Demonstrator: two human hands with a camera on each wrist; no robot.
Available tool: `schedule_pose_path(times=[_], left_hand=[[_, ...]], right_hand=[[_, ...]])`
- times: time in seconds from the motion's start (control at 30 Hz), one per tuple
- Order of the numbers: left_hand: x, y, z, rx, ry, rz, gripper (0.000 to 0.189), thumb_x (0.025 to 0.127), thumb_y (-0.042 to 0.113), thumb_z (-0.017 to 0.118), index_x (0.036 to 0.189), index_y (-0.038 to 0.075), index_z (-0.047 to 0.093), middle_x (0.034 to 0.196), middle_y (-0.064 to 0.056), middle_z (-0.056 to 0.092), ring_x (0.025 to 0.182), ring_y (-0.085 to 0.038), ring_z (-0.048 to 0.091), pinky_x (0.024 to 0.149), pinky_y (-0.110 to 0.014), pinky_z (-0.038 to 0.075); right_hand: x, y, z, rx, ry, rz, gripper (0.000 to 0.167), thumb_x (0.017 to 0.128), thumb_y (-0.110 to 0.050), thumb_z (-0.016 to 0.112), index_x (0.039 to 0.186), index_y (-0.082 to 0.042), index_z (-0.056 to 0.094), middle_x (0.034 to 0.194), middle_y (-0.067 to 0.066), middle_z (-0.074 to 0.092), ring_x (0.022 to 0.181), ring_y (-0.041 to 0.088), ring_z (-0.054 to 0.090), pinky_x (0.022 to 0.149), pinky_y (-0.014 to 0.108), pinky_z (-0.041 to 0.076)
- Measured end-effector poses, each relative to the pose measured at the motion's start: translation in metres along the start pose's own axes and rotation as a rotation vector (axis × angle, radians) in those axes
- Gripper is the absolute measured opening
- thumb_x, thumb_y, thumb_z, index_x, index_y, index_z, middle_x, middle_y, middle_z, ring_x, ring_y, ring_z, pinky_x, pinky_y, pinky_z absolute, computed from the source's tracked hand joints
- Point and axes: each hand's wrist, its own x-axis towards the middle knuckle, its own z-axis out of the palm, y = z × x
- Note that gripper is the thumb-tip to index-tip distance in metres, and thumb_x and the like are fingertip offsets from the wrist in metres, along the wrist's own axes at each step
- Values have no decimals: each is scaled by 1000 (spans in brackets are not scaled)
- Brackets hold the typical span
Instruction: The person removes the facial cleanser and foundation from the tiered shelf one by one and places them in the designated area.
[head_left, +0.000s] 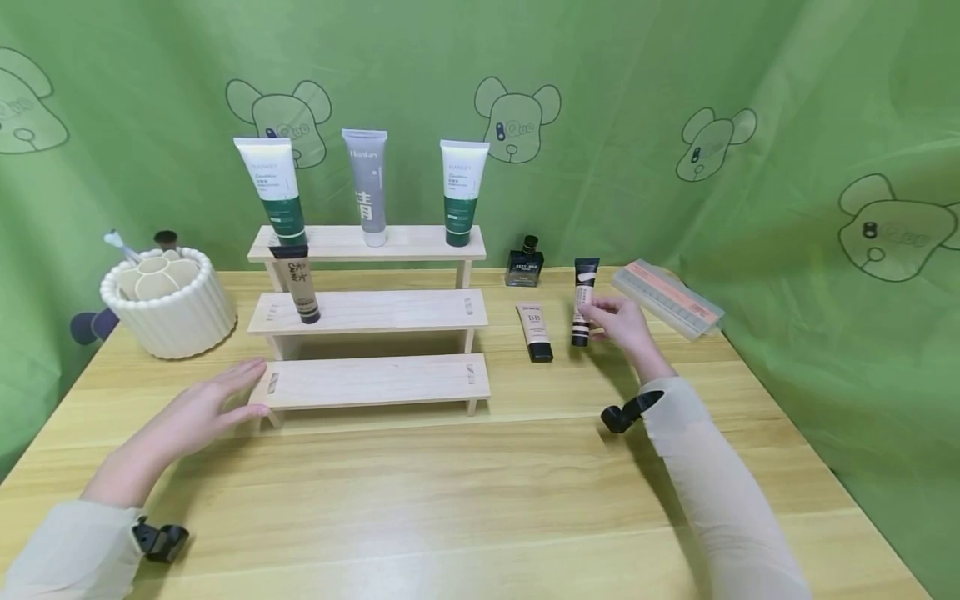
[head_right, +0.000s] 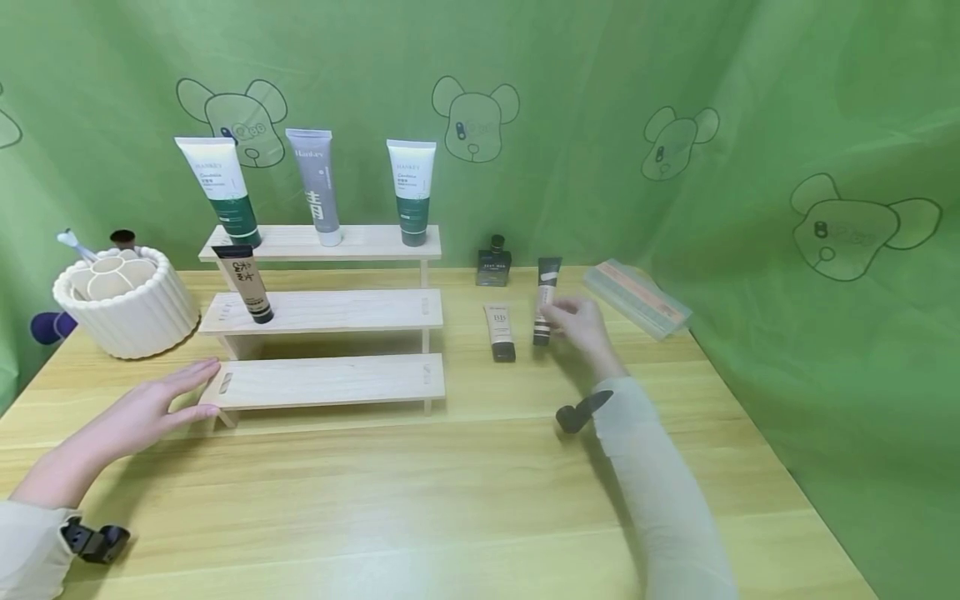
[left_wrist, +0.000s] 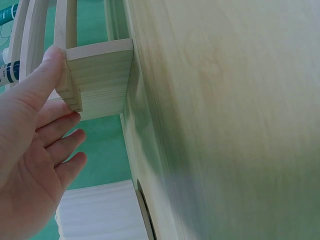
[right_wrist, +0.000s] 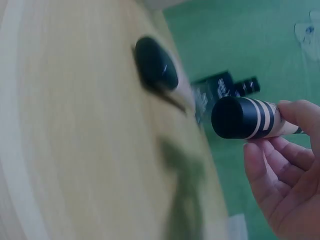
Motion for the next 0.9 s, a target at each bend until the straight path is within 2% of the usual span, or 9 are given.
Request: schedule_pose_path(times=[0.17, 0.43, 0.57, 0.9], left_hand=[[0, -1, 1, -10, -6, -2, 71, 88, 37, 61, 134, -10, 36, 138, -31, 31, 123, -49, 30, 98, -62, 25], [-1, -1, 1, -11, -1, -1, 70, 87, 36, 61, 134, -10, 37, 138, -30, 32, 124, -49, 30, 99, -62, 25], [-1, -1, 1, -9, 3, 4, 70, 87, 36, 62, 134, -10, 38, 138, -30, 32, 124, -49, 30, 99, -61, 25], [0, 0, 0, -10, -6, -4, 70, 88, 37, 61, 134, -10, 37, 138, -30, 32, 124, -49, 29, 99, -62, 25]], right_hand=[[9, 19, -6, -55, -3, 91, 48, 90, -21, 60, 121, 13, 49, 102, 20, 58, 66, 6, 58, 69, 29, 56], [18, 39, -11, -91, -72, 179, 47, 89, -21, 60, 119, 15, 50, 86, 7, 60, 63, 7, 58, 61, 23, 55], [23, 43, -12, -125, -90, 202, 46, 89, -21, 61, 117, 14, 51, 82, 5, 61, 63, 7, 58, 60, 24, 55], [26, 44, -14, -228, -116, 201, 50, 90, -27, 60, 116, 15, 52, 87, 11, 61, 65, 9, 59, 61, 26, 55]])
